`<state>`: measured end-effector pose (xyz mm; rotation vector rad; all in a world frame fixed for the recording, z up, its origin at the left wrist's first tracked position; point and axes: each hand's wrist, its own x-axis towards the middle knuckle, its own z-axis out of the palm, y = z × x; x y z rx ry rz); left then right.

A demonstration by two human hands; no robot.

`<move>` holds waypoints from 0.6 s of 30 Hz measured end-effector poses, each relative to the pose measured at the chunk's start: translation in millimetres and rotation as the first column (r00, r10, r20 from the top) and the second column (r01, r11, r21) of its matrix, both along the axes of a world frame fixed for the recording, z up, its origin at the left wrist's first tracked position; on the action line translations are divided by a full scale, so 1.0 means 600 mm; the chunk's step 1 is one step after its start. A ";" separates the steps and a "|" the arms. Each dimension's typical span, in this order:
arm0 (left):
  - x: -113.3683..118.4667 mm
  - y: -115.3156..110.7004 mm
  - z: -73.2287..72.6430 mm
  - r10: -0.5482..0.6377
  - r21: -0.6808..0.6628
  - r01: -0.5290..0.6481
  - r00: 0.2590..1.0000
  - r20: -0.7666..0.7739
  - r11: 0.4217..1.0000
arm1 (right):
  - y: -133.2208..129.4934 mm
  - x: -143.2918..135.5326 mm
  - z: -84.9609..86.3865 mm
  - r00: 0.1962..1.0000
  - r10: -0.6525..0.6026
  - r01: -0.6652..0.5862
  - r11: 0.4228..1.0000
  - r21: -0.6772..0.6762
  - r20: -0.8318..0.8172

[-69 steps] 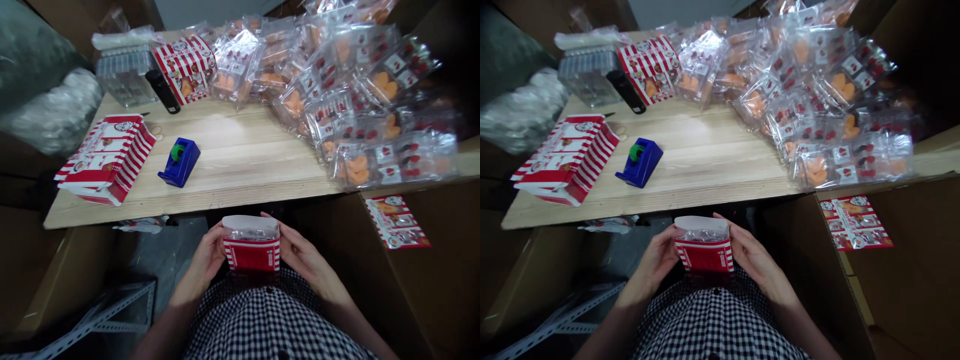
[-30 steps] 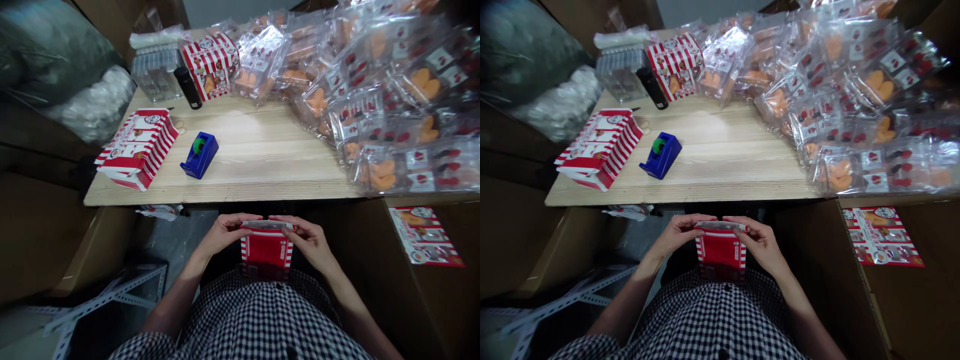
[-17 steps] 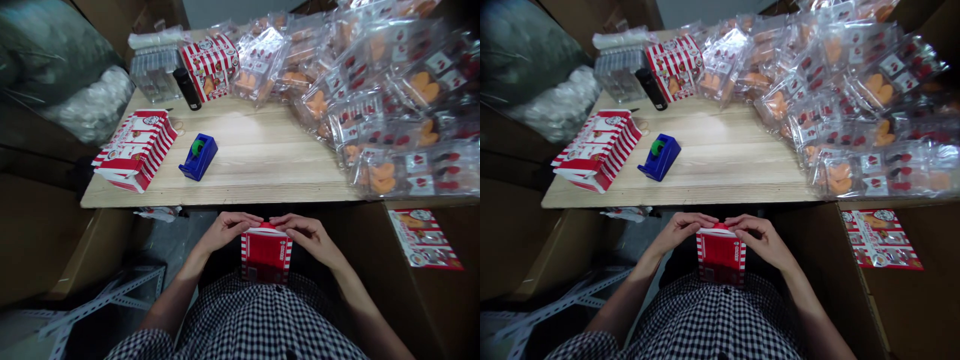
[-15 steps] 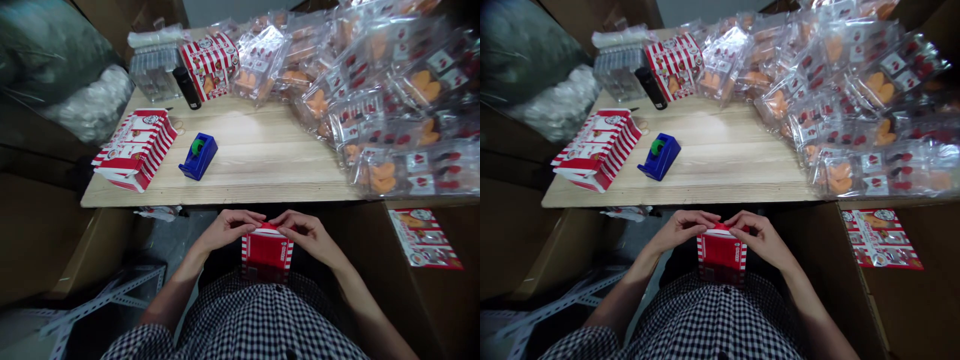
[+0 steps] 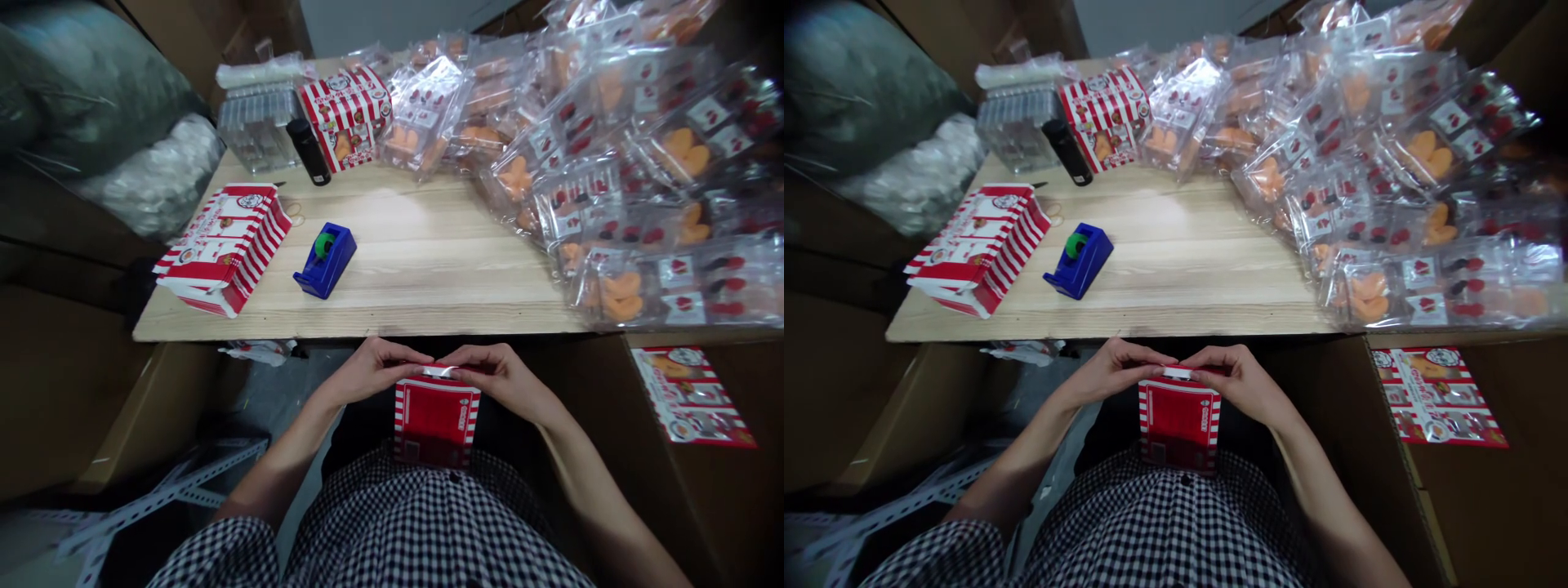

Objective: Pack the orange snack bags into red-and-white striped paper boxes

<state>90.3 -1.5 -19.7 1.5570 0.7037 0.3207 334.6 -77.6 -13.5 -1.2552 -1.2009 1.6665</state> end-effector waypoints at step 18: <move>-0.018 -0.011 0.028 0.003 -0.036 -0.003 1.000 -0.009 0.999 | -0.013 -0.021 0.004 0.996 -0.029 0.026 0.999 -0.032 -0.087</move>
